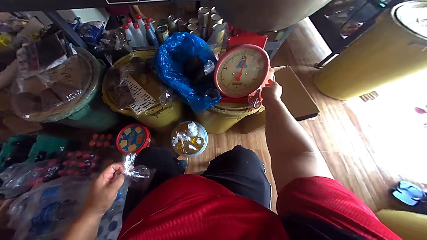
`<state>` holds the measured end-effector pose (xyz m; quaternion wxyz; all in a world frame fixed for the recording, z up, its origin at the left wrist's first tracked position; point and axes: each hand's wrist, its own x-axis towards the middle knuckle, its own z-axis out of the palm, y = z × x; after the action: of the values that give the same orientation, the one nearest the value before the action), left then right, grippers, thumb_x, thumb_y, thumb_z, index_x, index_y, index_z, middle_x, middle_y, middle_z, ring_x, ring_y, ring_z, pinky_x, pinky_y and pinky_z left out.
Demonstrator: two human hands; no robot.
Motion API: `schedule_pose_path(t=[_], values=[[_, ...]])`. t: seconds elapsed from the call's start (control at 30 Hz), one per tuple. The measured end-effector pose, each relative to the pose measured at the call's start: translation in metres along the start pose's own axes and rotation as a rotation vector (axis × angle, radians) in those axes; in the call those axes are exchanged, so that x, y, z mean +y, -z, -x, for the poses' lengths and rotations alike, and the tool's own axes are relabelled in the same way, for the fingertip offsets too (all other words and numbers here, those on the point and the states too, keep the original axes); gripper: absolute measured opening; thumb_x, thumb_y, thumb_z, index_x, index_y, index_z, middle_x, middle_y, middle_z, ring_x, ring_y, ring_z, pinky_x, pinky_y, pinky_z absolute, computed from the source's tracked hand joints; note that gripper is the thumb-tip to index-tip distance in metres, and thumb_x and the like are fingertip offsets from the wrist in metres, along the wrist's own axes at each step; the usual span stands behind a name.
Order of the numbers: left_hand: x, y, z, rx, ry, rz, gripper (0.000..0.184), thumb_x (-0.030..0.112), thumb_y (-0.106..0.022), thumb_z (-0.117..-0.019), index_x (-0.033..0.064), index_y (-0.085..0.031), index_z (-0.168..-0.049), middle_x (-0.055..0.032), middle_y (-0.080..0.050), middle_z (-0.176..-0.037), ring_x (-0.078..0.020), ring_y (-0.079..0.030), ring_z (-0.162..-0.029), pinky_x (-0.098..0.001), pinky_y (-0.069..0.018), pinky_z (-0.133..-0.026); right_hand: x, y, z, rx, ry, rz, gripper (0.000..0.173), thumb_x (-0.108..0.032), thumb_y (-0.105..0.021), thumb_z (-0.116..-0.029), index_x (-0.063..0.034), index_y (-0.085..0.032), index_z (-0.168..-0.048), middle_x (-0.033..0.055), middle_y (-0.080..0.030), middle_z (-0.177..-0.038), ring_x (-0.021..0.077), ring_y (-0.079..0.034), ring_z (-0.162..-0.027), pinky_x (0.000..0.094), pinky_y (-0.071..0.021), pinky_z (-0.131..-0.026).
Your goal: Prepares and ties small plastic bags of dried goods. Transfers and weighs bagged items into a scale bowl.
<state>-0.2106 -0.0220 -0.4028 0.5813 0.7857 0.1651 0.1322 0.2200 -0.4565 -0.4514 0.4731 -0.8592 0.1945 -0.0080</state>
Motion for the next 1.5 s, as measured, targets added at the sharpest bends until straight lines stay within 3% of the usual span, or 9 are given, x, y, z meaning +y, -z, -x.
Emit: schedule_pose_path(t=[0.07, 0.1, 0.17, 0.23, 0.33, 0.43, 0.57, 1.2, 1.5], values=[[0.008, -0.005, -0.005, 0.017, 0.067, -0.043, 0.014, 0.007, -0.054, -0.0861, 0.0128, -0.063, -0.095, 0.0086, -0.073, -0.095, 0.0002, -0.068, -0.090, -0.0195, -0.0561, -0.081, -0.001, 0.014, 0.017, 0.114, 0.224, 0.030, 0.046, -0.012, -0.054, -0.0996, 0.0002, -0.053, -0.144, 0.0279, -0.059, -0.138, 0.0403, -0.057, -0.129, 0.0602, -0.0438, -0.107], [0.015, -0.005, -0.006, 0.027, 0.114, -0.097, 0.013, 0.008, -0.054, -0.0877, 0.0078, -0.063, -0.097, 0.0064, -0.070, -0.094, -0.0001, -0.066, -0.088, -0.0208, -0.0554, -0.081, 0.000, 0.019, 0.026, 0.179, 0.322, -0.048, 0.047, -0.016, -0.053, -0.1008, 0.0025, -0.053, -0.144, 0.0245, -0.061, -0.137, 0.0317, -0.060, -0.126, 0.0484, -0.0467, -0.108], [0.022, -0.007, -0.008, 0.042, 0.212, -0.168, 0.013, 0.008, -0.057, -0.0914, 0.0015, -0.065, -0.100, 0.0009, -0.065, -0.090, -0.0040, -0.063, -0.084, -0.0264, -0.0547, -0.081, -0.007, 0.012, 0.060, 0.225, 0.511, -0.379, 0.045, -0.014, -0.053, -0.1002, 0.0083, -0.051, -0.139, 0.0135, -0.064, -0.121, 0.0118, -0.064, -0.101, 0.0272, -0.0540, -0.090], [0.027, -0.008, -0.008, 0.018, 0.292, -0.189, 0.013, 0.005, -0.058, -0.0962, -0.0020, -0.066, -0.104, -0.0059, -0.063, -0.091, -0.0104, -0.061, -0.084, -0.0340, -0.0540, -0.082, -0.028, -0.006, 0.129, 0.032, 0.682, -0.532, 0.033, -0.013, -0.052, -0.1021, 0.0072, -0.053, -0.128, 0.0015, -0.063, -0.106, 0.0025, -0.063, -0.088, 0.0238, -0.0549, -0.081], [0.027, -0.009, -0.007, -0.013, 0.237, -0.223, 0.011, 0.009, -0.061, -0.0947, 0.0004, -0.068, -0.099, -0.0049, -0.065, -0.086, -0.0098, -0.061, -0.079, -0.0343, -0.0542, -0.077, -0.052, -0.031, 0.248, -0.395, 1.067, -0.187, 0.026, -0.009, -0.058, -0.1006, 0.0125, -0.066, -0.111, 0.0209, -0.069, -0.108, 0.0228, -0.068, -0.102, 0.0403, -0.0557, -0.094], [0.035, -0.010, -0.004, -0.065, 0.239, -0.222, 0.015, 0.012, -0.064, -0.0956, -0.0013, -0.069, -0.102, -0.0082, -0.068, -0.088, -0.0132, -0.064, -0.081, -0.0386, -0.0556, -0.080, -0.064, -0.072, 0.334, -0.622, 1.454, -0.111, 0.015, -0.013, -0.068, -0.0949, -0.0033, -0.077, -0.101, 0.0156, -0.074, -0.100, 0.0295, -0.071, -0.096, 0.0456, -0.0583, -0.087], [0.046, -0.009, -0.003, -0.111, 0.335, -0.198, 0.020, 0.013, -0.058, -0.1014, -0.0032, -0.068, -0.106, -0.0116, -0.068, -0.093, -0.0168, -0.065, -0.086, -0.0410, -0.0548, -0.085, -0.067, -0.116, 0.377, -0.624, 1.749, -0.075, 0.016, -0.010, -0.062, -0.0963, -0.0033, -0.076, -0.098, 0.0145, -0.075, -0.095, 0.0297, -0.074, -0.091, 0.0451, -0.0597, -0.082], [0.052, 0.007, 0.003, -0.291, 0.579, 0.026, 0.025, 0.021, -0.051, -0.1071, 0.0045, -0.062, -0.092, 0.0009, -0.054, -0.068, -0.0067, -0.053, -0.056, -0.0214, -0.0477, -0.057, -0.067, -0.128, 0.419, -0.406, 1.776, 0.132, 0.010, -0.005, -0.070, -0.0811, 0.0013, -0.066, -0.075, 0.0169, -0.070, -0.074, 0.0307, -0.072, -0.066, 0.0430, -0.0585, -0.057], [0.048, 0.007, -0.006, -0.341, 0.186, -0.552, 0.028, 0.023, -0.070, -0.0953, -0.0041, -0.071, -0.104, -0.0229, -0.070, -0.098, -0.0384, -0.067, -0.097, -0.0622, -0.0507, -0.088, -0.061, -0.136, 0.403, -0.690, 1.519, 0.164, 0.014, -0.006, -0.070, -0.0858, 0.0070, -0.068, -0.090, 0.0238, -0.071, -0.087, 0.0394, -0.073, -0.079, 0.0542, -0.0594, -0.068]])
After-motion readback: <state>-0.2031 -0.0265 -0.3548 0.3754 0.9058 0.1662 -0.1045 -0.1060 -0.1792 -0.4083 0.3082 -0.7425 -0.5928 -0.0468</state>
